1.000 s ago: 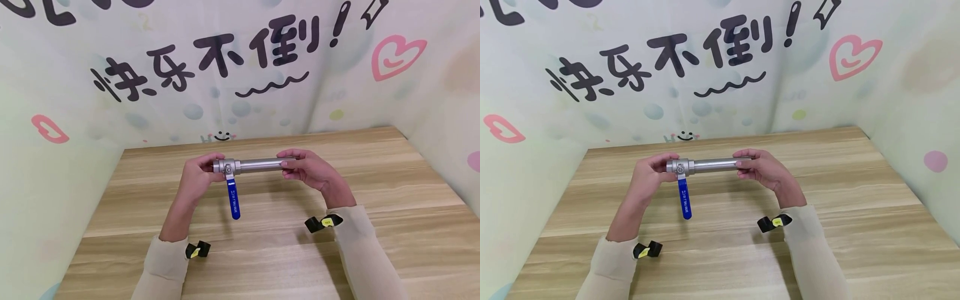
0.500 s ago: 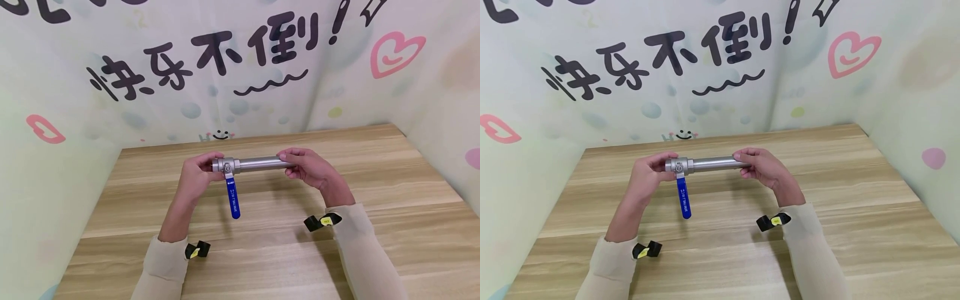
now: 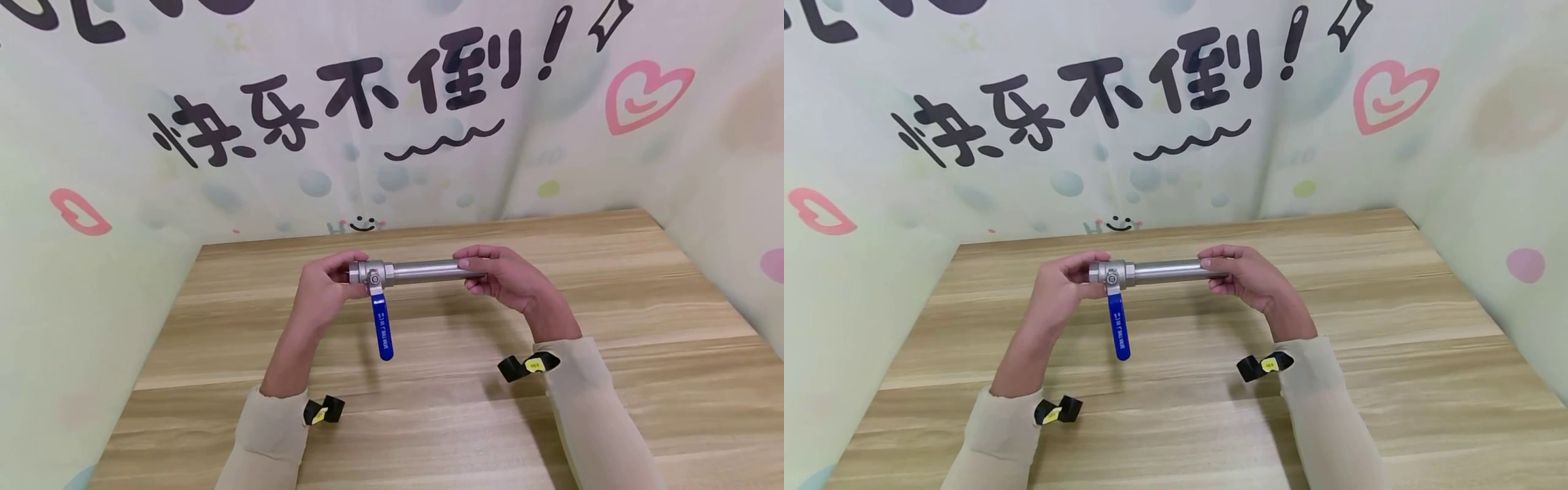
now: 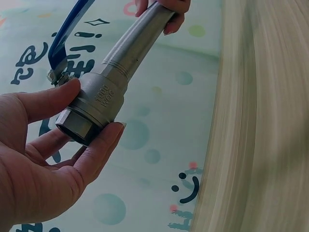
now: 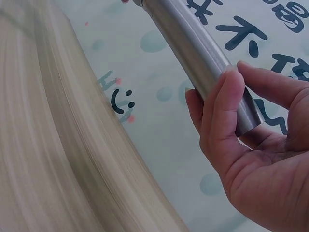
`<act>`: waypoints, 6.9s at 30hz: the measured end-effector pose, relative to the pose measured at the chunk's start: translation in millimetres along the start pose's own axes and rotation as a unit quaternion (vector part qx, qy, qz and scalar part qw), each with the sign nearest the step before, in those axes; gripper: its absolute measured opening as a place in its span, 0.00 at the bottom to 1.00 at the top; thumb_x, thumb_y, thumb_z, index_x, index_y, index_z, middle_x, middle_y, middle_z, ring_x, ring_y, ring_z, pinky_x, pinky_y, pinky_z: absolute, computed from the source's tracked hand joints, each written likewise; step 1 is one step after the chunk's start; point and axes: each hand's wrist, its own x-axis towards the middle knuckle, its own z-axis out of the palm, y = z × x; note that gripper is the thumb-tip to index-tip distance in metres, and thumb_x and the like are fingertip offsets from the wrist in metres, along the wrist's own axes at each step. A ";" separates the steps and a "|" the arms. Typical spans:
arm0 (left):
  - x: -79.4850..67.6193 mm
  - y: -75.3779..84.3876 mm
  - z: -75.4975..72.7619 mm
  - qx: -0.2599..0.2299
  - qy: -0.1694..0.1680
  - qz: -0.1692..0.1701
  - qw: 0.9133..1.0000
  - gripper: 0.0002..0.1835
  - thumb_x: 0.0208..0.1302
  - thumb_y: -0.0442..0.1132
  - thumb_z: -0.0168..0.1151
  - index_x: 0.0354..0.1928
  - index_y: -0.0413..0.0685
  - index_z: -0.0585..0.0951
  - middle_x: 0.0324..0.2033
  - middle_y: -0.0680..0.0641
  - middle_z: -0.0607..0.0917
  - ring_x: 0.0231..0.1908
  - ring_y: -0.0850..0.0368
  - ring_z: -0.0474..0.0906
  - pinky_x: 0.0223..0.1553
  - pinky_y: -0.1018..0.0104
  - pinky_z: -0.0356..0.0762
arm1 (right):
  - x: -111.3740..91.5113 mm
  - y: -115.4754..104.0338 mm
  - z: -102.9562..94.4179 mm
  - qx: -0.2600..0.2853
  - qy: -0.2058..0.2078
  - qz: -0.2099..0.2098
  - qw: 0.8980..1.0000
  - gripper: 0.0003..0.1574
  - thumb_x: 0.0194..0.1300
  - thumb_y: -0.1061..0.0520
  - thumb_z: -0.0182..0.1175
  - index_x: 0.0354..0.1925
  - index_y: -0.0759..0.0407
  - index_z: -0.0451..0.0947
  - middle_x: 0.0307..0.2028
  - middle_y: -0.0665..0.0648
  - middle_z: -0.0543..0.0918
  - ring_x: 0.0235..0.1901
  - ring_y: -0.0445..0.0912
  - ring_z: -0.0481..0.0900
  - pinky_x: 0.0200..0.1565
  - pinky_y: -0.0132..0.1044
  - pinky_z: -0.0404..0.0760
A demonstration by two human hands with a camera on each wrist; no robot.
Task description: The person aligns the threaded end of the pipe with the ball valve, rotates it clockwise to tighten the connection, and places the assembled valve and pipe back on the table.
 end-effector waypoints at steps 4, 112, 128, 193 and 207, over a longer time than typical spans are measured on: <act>0.2 -0.8 -0.1 0.003 -0.001 0.003 1.000 0.25 0.45 0.17 0.67 0.49 0.40 0.84 0.45 0.40 0.80 0.42 0.49 0.74 0.37 0.67 0.80 | 0.4 -0.1 -0.1 0.004 -0.003 -0.003 1.000 0.09 0.65 0.65 0.60 0.45 0.58 0.79 0.30 0.56 0.80 0.23 0.41 0.80 0.30 0.29 0.82; 0.1 1.2 3.2 0.028 0.004 -0.002 1.000 0.26 0.45 0.18 0.67 0.50 0.40 0.83 0.44 0.40 0.81 0.41 0.50 0.74 0.35 0.68 0.79 | 2.7 3.7 -0.1 0.008 0.004 -0.002 1.000 0.07 0.70 0.59 0.57 0.41 0.58 0.81 0.29 0.55 0.80 0.22 0.40 0.80 0.28 0.28 0.81; -0.5 2.5 2.4 0.028 0.004 -0.006 1.000 0.26 0.46 0.18 0.67 0.51 0.41 0.83 0.47 0.40 0.81 0.42 0.49 0.75 0.36 0.68 0.80 | 1.7 3.7 0.0 0.029 -0.008 -0.008 1.000 0.13 0.63 0.71 0.59 0.44 0.59 0.79 0.31 0.57 0.81 0.26 0.43 0.83 0.33 0.31 0.84; -1.2 0.0 3.0 0.043 0.002 0.003 0.999 0.26 0.44 0.19 0.69 0.49 0.43 0.84 0.44 0.41 0.81 0.40 0.50 0.75 0.34 0.68 0.79 | 4.7 6.9 2.3 -0.018 0.022 0.010 1.000 0.08 0.69 0.56 0.58 0.41 0.60 0.78 0.27 0.56 0.83 0.20 0.38 0.78 0.27 0.26 0.80; -1.5 0.9 3.2 0.044 0.004 0.006 0.999 0.26 0.44 0.18 0.68 0.49 0.42 0.84 0.43 0.41 0.81 0.39 0.51 0.75 0.32 0.69 0.77 | 4.8 6.4 -0.2 0.004 -0.002 -0.005 1.000 0.08 0.65 0.66 0.60 0.42 0.58 0.79 0.28 0.54 0.79 0.22 0.40 0.79 0.28 0.28 0.80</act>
